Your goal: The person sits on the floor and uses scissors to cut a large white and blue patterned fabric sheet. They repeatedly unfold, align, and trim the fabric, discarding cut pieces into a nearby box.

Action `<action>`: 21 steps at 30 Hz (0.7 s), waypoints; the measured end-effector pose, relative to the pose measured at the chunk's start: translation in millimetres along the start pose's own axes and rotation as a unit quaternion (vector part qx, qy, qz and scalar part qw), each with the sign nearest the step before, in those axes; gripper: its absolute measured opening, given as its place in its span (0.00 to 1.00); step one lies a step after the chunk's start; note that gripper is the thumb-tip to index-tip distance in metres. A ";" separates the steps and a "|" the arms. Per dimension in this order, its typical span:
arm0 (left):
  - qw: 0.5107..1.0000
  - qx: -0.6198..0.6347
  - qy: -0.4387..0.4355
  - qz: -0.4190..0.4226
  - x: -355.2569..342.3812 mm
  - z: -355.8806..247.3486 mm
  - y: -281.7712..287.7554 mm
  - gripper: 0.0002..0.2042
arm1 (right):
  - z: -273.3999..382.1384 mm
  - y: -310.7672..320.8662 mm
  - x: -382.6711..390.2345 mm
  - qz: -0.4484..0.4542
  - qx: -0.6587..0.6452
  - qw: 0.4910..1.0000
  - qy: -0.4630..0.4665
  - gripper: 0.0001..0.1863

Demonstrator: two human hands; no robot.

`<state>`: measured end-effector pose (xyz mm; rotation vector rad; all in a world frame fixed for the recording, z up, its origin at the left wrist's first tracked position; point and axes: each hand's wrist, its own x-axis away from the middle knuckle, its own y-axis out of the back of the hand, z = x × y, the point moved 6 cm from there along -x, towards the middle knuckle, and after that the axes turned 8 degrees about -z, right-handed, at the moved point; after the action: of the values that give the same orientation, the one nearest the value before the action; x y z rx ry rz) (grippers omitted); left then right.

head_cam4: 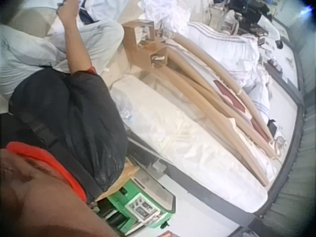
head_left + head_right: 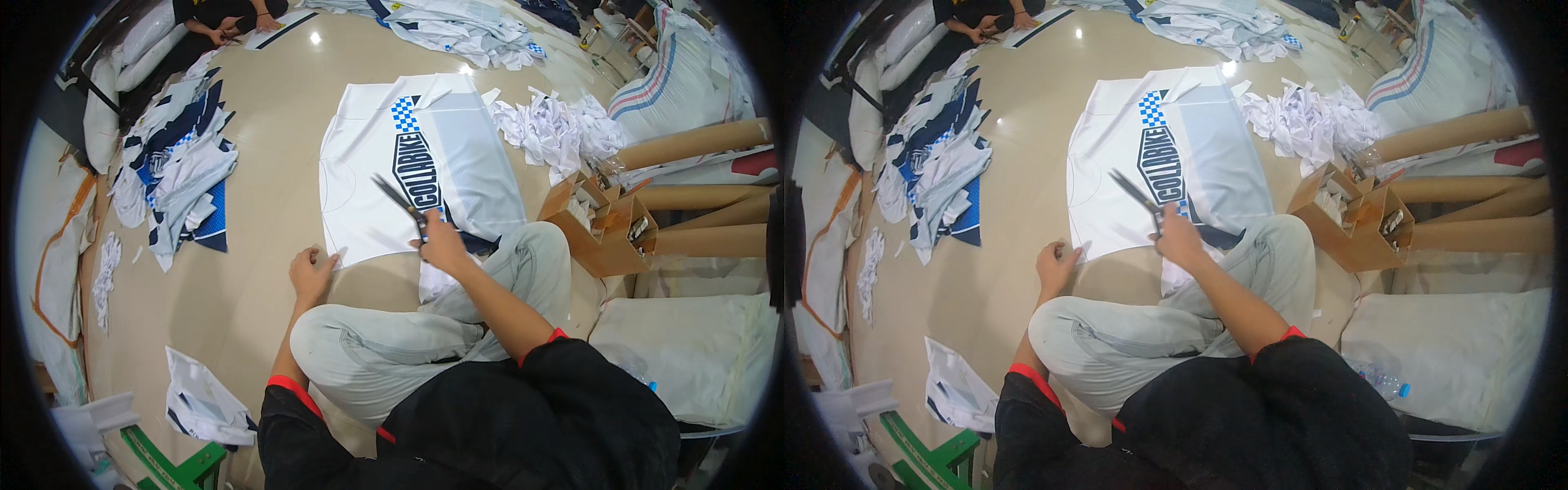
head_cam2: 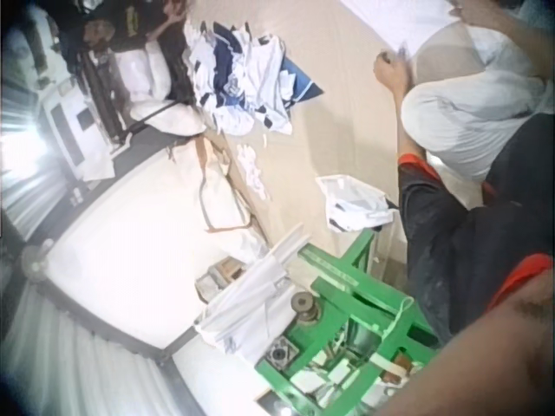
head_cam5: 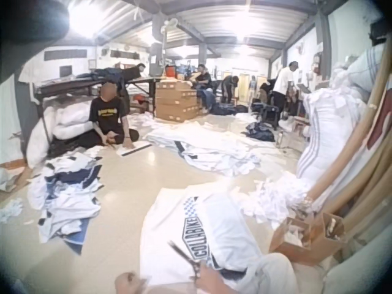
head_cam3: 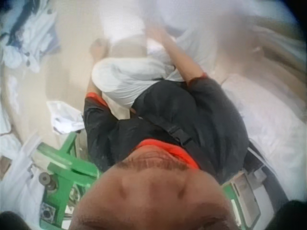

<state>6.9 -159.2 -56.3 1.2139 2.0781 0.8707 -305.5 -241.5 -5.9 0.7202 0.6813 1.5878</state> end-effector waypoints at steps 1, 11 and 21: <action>0.999 -0.023 -0.035 0.006 -3.2 -12.8 -5.9 0.22 | -19.0 9.5 -8.7 -0.021 0.063 0.997 -0.044 0.32; 0.999 0.043 -0.017 0.012 -20.8 71.8 0.5 0.12 | -94.4 14.5 -32.7 -0.211 0.058 0.955 -0.198 0.34; 0.717 0.587 0.287 -0.245 64.8 176.4 260.7 0.15 | -24.3 34.5 -43.4 -0.061 -0.407 0.901 -0.137 0.31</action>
<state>246.1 39.9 24.3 0.7634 3.4188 -0.5900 -341.3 -289.6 1.8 0.2479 -0.1674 1.4372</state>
